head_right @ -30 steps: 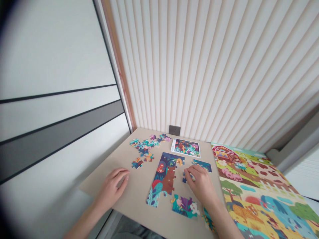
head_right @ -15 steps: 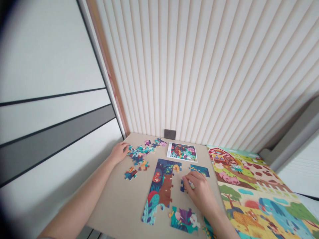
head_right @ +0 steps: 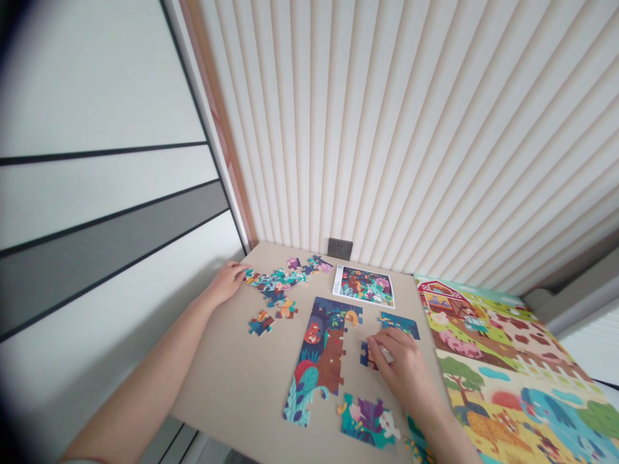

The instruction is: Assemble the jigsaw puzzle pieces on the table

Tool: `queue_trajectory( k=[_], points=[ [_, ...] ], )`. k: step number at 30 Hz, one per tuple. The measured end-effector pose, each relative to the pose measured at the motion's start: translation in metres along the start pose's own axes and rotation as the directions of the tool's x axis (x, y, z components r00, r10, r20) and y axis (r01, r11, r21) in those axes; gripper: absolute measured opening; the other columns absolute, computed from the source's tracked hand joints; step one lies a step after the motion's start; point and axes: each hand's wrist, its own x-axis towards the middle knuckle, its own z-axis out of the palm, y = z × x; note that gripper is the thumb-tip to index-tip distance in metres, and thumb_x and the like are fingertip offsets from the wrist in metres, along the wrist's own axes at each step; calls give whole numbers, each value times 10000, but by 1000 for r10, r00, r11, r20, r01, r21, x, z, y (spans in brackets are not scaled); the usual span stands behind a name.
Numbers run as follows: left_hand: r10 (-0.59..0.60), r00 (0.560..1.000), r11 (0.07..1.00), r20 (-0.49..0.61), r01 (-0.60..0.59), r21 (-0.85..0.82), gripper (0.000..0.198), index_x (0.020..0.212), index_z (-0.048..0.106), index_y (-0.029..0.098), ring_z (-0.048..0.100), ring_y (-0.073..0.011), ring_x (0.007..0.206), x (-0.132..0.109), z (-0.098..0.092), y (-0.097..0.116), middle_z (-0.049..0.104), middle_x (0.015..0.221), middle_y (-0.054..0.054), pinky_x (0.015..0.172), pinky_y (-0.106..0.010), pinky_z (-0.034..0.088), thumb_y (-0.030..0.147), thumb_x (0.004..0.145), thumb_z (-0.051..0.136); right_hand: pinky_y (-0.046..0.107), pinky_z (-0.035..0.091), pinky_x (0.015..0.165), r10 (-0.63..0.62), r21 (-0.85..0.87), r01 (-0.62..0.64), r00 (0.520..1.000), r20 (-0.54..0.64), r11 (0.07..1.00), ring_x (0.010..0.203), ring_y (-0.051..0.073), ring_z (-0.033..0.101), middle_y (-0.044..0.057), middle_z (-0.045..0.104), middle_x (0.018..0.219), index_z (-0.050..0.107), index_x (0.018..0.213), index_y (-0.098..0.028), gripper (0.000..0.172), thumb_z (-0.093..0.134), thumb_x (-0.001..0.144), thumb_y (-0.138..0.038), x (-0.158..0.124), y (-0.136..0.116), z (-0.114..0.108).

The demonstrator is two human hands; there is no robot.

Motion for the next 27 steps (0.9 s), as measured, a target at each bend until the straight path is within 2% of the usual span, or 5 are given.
queue_trajectory(
  k=[4, 9, 16, 22, 27],
  points=[
    [-54, 996, 997, -65, 58, 51, 364, 1195, 713, 197, 602, -288, 1139, 6, 5, 10, 655, 1164, -133, 1058, -441, 459, 255, 973, 430, 345, 568, 676, 1, 0, -1, 1000, 23, 1000, 903, 247, 677, 95, 708, 954, 732, 955, -237, 295, 478, 1043, -359, 0, 1, 1],
    [-70, 992, 994, -107, 79, 79, 322, 1009, 741, 177, 626, -326, 1070, 22, 8, 17, 701, 1033, -144, 1001, -479, 476, 287, 976, 441, 385, 550, 779, -29, -41, 31, 999, 36, 999, 898, 242, 671, 80, 709, 949, 725, 951, -239, 267, 498, 1038, -348, 0, 3, 5],
    [30, 998, 1000, -54, -30, 3, 325, 1074, 744, 203, 659, -292, 1105, 20, 10, 11, 745, 1153, -97, 1038, -434, 493, 293, 959, 454, 388, 547, 780, -33, -48, 35, 999, 40, 998, 906, 249, 672, 83, 714, 962, 719, 949, -249, 255, 501, 1035, -348, -2, 4, 5],
    [154, 988, 985, -1, -154, -74, 340, 1126, 748, 194, 631, -281, 1217, 18, 19, 22, 724, 1246, -97, 1145, -458, 440, 320, 954, 483, 379, 539, 774, -14, -36, 16, 998, 63, 999, 913, 247, 663, 80, 708, 970, 711, 945, -250, 262, 492, 1040, -358, -2, 5, 6],
    [203, 979, 973, 35, -198, -121, 382, 1161, 742, 186, 609, -257, 1268, 19, 18, 24, 681, 1330, -94, 1169, -457, 431, 251, 955, 427, 387, 521, 810, -16, -31, 19, 997, 80, 999, 903, 242, 657, 72, 702, 957, 706, 930, -249, 264, 492, 1042, -358, -2, 4, 8]
  ],
)
